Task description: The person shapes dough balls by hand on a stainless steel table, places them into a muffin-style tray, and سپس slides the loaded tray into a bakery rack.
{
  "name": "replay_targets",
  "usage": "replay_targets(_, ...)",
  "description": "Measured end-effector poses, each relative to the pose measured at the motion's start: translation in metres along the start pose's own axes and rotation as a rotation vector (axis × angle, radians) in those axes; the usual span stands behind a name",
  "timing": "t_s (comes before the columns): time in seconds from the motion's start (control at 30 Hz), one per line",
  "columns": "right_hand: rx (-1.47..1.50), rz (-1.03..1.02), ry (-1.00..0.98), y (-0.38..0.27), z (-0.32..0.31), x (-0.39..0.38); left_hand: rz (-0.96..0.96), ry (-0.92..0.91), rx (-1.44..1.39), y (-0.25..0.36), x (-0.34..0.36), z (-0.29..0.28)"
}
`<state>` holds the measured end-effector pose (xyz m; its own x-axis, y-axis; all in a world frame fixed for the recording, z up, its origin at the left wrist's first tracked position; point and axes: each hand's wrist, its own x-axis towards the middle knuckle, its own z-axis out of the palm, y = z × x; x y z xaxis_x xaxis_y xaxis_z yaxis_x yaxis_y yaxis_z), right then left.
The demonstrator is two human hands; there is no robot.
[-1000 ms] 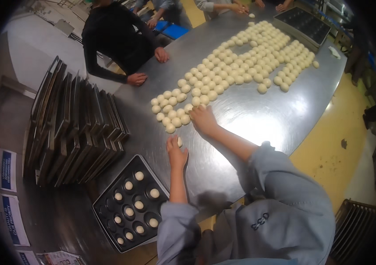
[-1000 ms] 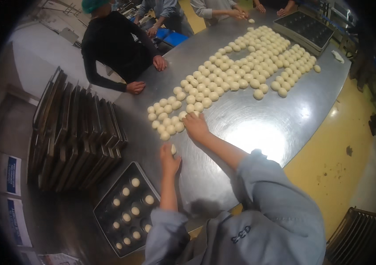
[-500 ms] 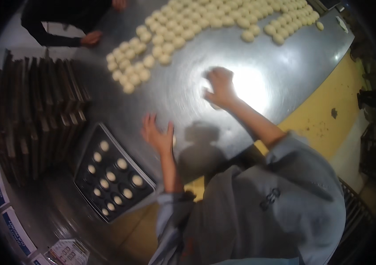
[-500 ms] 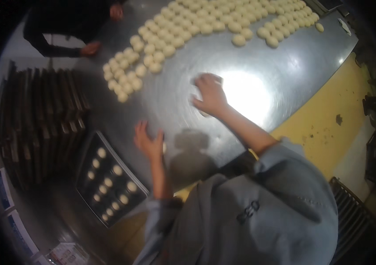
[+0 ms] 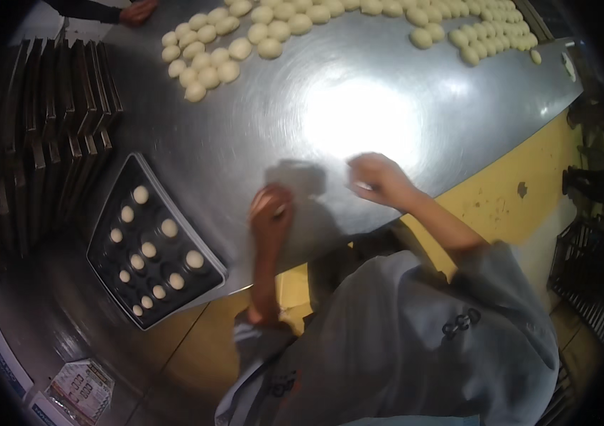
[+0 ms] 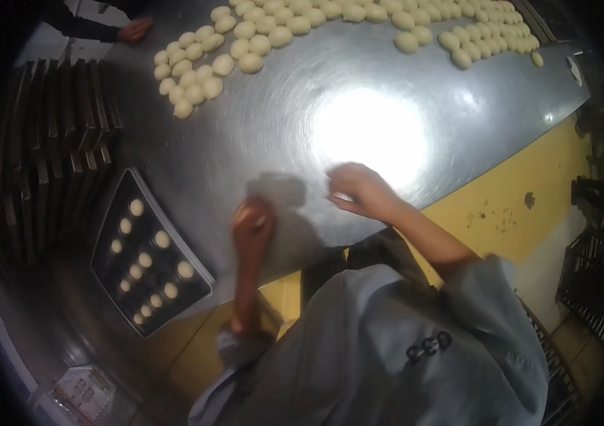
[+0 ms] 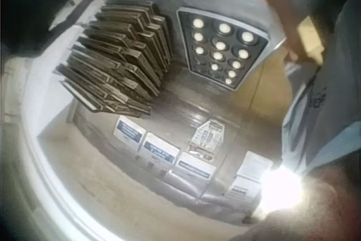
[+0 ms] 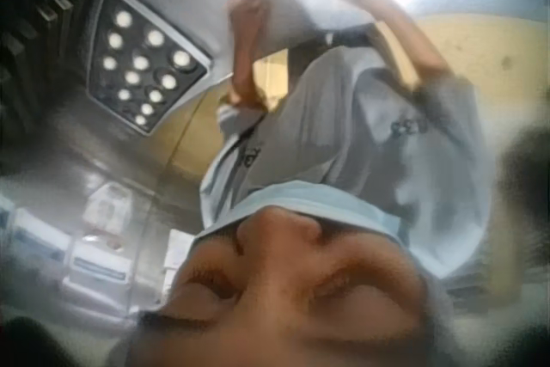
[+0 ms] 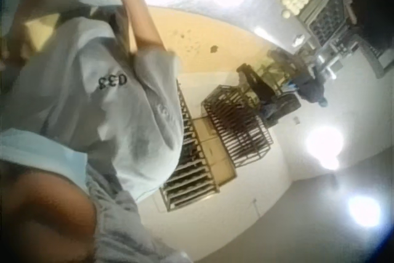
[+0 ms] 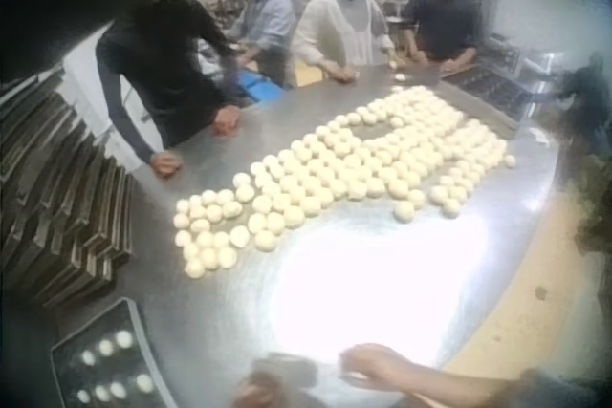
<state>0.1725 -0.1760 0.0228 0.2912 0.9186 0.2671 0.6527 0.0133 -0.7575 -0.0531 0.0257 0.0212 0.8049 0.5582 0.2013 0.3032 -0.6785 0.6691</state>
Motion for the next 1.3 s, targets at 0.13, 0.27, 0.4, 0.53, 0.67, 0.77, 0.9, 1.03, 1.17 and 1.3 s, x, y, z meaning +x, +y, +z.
replay_targets(0.13,-0.558,0.094,0.018,0.043,-0.066,0.034,-0.090,0.157,0.095,-0.045,0.018,-0.027)
replay_targets(0.27,0.018,0.171,0.033,-0.001,0.008,0.061,0.034,0.030,-0.076,0.012,0.030,0.011)
replay_targets(0.4,-0.193,-0.089,0.105,0.036,-0.038,0.045,0.045,-0.040,0.045,-0.068,-0.019,-0.034)
replay_targets(0.53,-0.172,-0.029,0.130,0.029,-0.016,0.079,0.070,0.135,0.050,-0.015,0.063,0.003)
replay_targets(0.67,0.026,-0.101,0.034,0.004,0.000,0.013,-0.230,0.050,-0.034,-0.011,-0.006,-0.002)
replay_targets(0.77,-0.246,0.167,-0.195,0.077,-0.030,0.033,-0.131,0.143,0.122,-0.044,0.008,-0.030)
replay_targets(0.9,-0.097,-0.028,0.117,0.029,0.013,0.090,-0.053,0.140,-0.101,-0.002,0.053,0.012)
replay_targets(1.03,-0.017,-0.127,0.036,0.044,-0.014,0.007,0.010,0.161,0.026,-0.016,-0.015,-0.012)
replay_targets(1.17,-0.255,-0.009,0.333,0.048,-0.031,0.068,-0.144,0.245,0.027,-0.019,0.033,-0.002)
replay_targets(1.3,-0.071,0.034,0.022,0.018,0.002,0.055,-0.130,0.079,0.062,0.003,0.028,0.013)
